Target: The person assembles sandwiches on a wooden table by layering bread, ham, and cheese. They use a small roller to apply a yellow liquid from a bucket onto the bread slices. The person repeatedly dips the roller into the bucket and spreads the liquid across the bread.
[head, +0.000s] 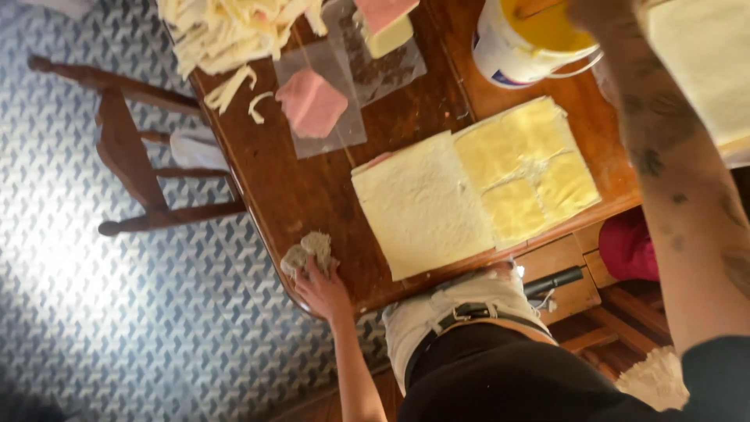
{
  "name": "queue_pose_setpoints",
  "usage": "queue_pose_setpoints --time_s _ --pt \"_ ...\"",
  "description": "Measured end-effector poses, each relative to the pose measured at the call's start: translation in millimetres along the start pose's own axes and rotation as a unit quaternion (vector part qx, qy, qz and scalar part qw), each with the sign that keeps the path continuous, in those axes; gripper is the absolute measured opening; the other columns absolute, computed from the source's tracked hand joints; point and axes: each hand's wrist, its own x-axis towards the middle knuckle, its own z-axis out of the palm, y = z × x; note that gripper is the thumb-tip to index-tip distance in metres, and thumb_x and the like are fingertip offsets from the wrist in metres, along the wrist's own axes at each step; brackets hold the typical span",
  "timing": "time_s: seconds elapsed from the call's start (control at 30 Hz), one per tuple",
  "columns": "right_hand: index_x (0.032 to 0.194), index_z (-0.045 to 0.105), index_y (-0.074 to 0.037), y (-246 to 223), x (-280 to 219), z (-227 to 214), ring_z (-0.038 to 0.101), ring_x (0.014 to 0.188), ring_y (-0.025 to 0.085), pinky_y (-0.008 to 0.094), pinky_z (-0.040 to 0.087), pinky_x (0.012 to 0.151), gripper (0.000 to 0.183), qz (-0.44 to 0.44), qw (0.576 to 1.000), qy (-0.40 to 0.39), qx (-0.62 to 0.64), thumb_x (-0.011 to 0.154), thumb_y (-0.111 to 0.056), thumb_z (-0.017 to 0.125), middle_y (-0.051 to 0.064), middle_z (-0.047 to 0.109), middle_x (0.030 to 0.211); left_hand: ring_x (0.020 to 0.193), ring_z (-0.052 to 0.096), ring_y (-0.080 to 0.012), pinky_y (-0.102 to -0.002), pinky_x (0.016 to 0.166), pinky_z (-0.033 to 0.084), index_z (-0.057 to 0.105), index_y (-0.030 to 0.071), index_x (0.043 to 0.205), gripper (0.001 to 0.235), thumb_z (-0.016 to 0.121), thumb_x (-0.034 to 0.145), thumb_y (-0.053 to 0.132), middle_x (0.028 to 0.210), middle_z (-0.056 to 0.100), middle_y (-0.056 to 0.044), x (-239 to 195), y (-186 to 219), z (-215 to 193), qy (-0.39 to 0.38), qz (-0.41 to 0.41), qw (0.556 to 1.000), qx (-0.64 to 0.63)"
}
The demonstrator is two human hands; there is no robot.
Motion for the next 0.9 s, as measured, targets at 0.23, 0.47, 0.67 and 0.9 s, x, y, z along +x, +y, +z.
queue_pose_setpoints --time_s 0.23,0.47,0.67,0.9 --pt "0.132 0.072 -0.007 -123.7 21.9 -57.6 0.069 0.116 0.037 0.051 0.062 0.08 0.039 0.051 0.971 -0.175 -0.151 0.096 -0.017 0.06 0.016 0.071 0.131 0.091 0.071 -0.0349 -0.046 0.069 0.061 0.067 0.009 0.128 0.037 0.076 0.094 0.019 0.113 0.068 -0.014 16.2 -32.4 31.0 -0.13 -0.014 0.991 0.0" --pt "0.116 0.079 -0.008 -63.8 -18.2 -83.3 0.076 0.102 0.036 0.048 0.064 0.069 0.034 0.035 0.964 -0.172 -0.199 0.092 -0.014 0.056 0.009 0.081 0.113 0.075 0.071 -0.0322 -0.041 0.051 0.059 0.07 0.013 0.123 0.036 0.064 0.093 -0.008 0.109 0.071 -0.015 2.8 -32.8 31.1 -0.142 0.033 0.989 -0.001" --pt "0.125 0.08 -0.007 -41.7 -105.5 -116.3 0.072 0.081 0.026 0.042 0.053 0.077 0.037 -0.012 0.992 0.005 0.128 0.107 -0.018 0.05 0.015 0.076 0.075 0.1 0.067 -0.0388 -0.047 0.065 0.059 0.062 0.011 0.136 0.056 0.057 0.086 -0.015 0.139 0.058 -0.017 -0.8 -16.8 15.0 -0.242 0.024 0.97 -0.009" --pt "0.13 0.084 -0.017 -2.7 -134.5 -14.0 0.073 0.093 0.035 0.043 0.053 0.073 0.026 -0.08 0.966 0.171 0.177 0.114 -0.019 0.064 0.016 0.078 0.102 0.12 0.059 -0.044 -0.053 0.09 0.054 0.047 0.016 0.153 0.075 0.054 0.084 -0.011 0.142 0.053 -0.019 -1.4 -8.3 -28.1 -0.322 0.003 0.937 -0.137"
